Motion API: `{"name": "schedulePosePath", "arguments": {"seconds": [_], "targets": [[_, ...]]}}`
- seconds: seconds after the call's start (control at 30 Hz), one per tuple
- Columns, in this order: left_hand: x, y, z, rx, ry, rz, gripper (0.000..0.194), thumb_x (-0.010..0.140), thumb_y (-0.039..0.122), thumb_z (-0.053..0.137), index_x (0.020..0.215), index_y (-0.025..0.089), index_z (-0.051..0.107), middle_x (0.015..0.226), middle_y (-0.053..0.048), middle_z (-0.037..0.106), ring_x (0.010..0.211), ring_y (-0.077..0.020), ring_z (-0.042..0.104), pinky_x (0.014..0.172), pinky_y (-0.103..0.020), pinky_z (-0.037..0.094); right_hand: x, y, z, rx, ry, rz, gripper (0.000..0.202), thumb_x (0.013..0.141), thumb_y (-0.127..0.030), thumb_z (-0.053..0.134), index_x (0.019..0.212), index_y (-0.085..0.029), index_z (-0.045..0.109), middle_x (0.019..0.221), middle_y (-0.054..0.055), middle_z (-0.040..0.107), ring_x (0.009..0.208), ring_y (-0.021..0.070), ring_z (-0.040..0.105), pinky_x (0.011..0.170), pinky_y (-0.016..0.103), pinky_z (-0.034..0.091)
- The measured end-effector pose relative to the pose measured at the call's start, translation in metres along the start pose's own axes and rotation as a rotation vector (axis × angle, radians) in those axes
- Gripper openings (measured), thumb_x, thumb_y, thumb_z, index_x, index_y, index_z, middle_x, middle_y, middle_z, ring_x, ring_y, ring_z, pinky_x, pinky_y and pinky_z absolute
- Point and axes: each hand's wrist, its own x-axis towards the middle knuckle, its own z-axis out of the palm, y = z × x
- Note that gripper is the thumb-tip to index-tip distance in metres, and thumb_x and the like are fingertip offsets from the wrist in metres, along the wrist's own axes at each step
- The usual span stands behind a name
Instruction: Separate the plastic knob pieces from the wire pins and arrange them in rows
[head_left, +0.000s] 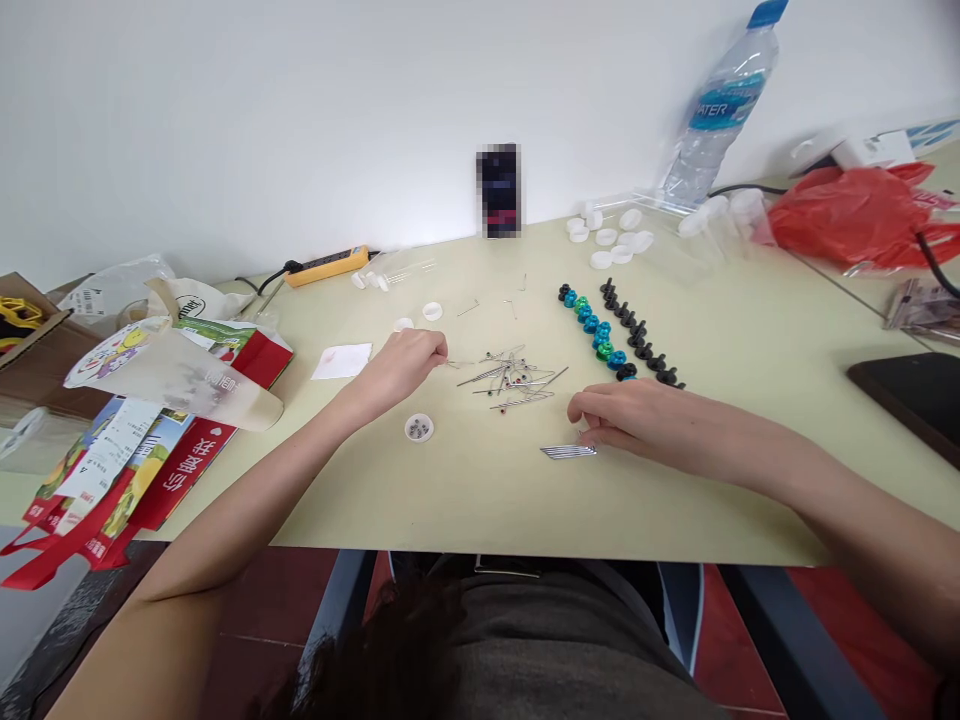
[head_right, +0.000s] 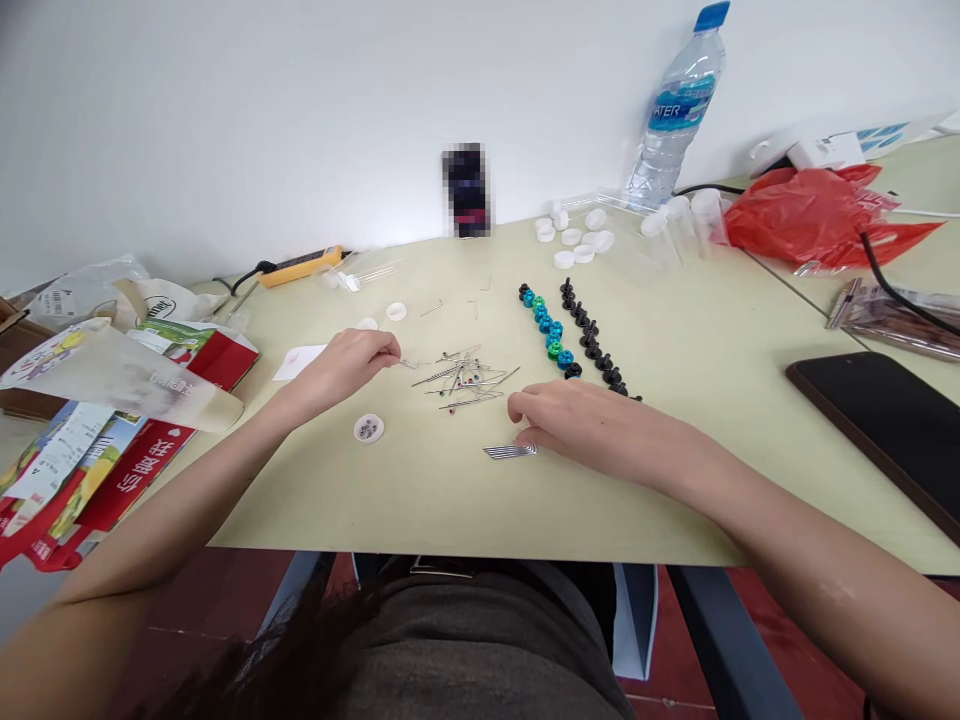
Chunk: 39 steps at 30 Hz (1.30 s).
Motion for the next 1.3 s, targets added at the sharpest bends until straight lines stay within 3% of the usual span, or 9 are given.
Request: {"name": "schedulePosePath", "arguments": {"seconds": [0.37, 0.5, 0.63, 0.77, 0.87, 0.97, 1.03, 1.2, 1.3], "targets": [[0.003, -0.012, 0.008, -0.117, -0.042, -0.013, 0.024, 0.082, 0.020, 0.043, 0.070, 0.020, 0.064, 0.071, -0.002, 0.064, 0.067, -0.0165, 0.056, 0.061, -0.028, 0.037, 0.002, 0.001, 0.003, -0.089, 0.038, -0.037, 0.020, 0.092, -0.036, 0.041, 0.086, -0.024, 0.055, 0.086, 0.000, 0.064, 0.077, 0.0193, 0.058, 0.064, 0.029, 0.037], [-0.005, 0.013, 0.005, -0.369, 0.002, -0.011, 0.018, 0.084, 0.026, 0.049, 0.079, 0.019, 0.066, 0.072, -0.001, 0.066, 0.068, -0.0140, 0.057, 0.064, -0.026, 0.042, 0.011, -0.005, 0.006, -0.076, 0.282, 0.005, 0.023, 0.093, -0.037, 0.041, 0.095, -0.022, 0.059, 0.091, 0.003, 0.066, 0.078, 0.0184, 0.059, 0.066, 0.030, 0.039], [-0.015, 0.050, 0.006, -0.718, -0.090, 0.077, 0.016, 0.083, 0.028, 0.056, 0.081, 0.016, 0.066, 0.074, -0.002, 0.067, 0.072, -0.0131, 0.061, 0.070, -0.025, 0.047, 0.017, -0.011, 0.008, 0.247, 0.459, 0.074, 0.030, 0.092, -0.044, 0.044, 0.100, -0.020, 0.061, 0.074, 0.002, 0.062, 0.063, 0.0139, 0.058, 0.061, 0.027, 0.044], [-0.021, 0.076, 0.010, -0.673, -0.055, 0.163, 0.015, 0.085, 0.026, 0.055, 0.084, 0.017, 0.067, 0.080, -0.001, 0.068, 0.074, -0.0127, 0.061, 0.068, -0.024, 0.047, 0.017, -0.015, 0.009, 0.558, 0.412, 0.045, 0.033, 0.088, -0.049, 0.050, 0.090, -0.019, 0.064, 0.069, 0.002, 0.059, 0.057, 0.0122, 0.054, 0.053, 0.025, 0.045], [-0.022, 0.081, 0.011, -0.502, 0.000, 0.241, 0.017, 0.088, 0.023, 0.051, 0.086, 0.019, 0.067, 0.084, -0.001, 0.068, 0.075, -0.0126, 0.060, 0.068, -0.024, 0.045, 0.017, -0.015, 0.010, 0.471, 0.448, 0.025, 0.029, 0.088, -0.045, 0.051, 0.080, -0.020, 0.064, 0.077, 0.004, 0.060, 0.059, 0.0125, 0.052, 0.054, 0.027, 0.045], [-0.022, 0.072, 0.010, -0.247, 0.085, 0.288, 0.022, 0.091, 0.022, 0.045, 0.087, 0.018, 0.066, 0.086, -0.003, 0.067, 0.080, -0.0156, 0.060, 0.073, -0.027, 0.044, 0.016, -0.013, 0.009, 0.281, 0.603, 0.010, 0.024, 0.090, -0.037, 0.049, 0.080, -0.021, 0.064, 0.100, 0.007, 0.059, 0.072, 0.0150, 0.054, 0.064, 0.031, 0.045], [-0.022, 0.059, 0.009, -0.104, 0.130, 0.251, 0.024, 0.092, 0.022, 0.043, 0.085, 0.017, 0.065, 0.088, -0.004, 0.067, 0.083, -0.0181, 0.060, 0.075, -0.030, 0.043, 0.016, -0.009, 0.007, 0.198, 0.653, 0.025, 0.022, 0.090, -0.033, 0.048, 0.080, -0.021, 0.064, 0.101, 0.006, 0.057, 0.079, 0.0170, 0.055, 0.068, 0.032, 0.043], [-0.020, 0.012, 0.013, 0.018, 0.145, -0.012, 0.024, 0.089, 0.018, 0.039, 0.078, 0.018, 0.060, 0.081, -0.004, 0.066, 0.074, -0.0183, 0.060, 0.065, -0.028, 0.040, 0.023, -0.003, 0.012, 0.165, 0.344, 0.044, 0.023, 0.089, -0.025, 0.044, 0.074, -0.020, 0.061, 0.087, 0.004, 0.061, 0.079, 0.0175, 0.057, 0.073, 0.032, 0.041], [-0.019, -0.010, 0.021, 0.087, 0.101, -0.100, 0.023, 0.085, 0.014, 0.038, 0.070, 0.018, 0.056, 0.074, -0.005, 0.064, 0.068, -0.0186, 0.059, 0.060, -0.028, 0.036, 0.027, -0.004, 0.020, 0.115, 0.287, 0.092, 0.025, 0.089, -0.023, 0.039, 0.072, -0.019, 0.057, 0.085, 0.004, 0.062, 0.080, 0.0180, 0.057, 0.073, 0.031, 0.041]]}}
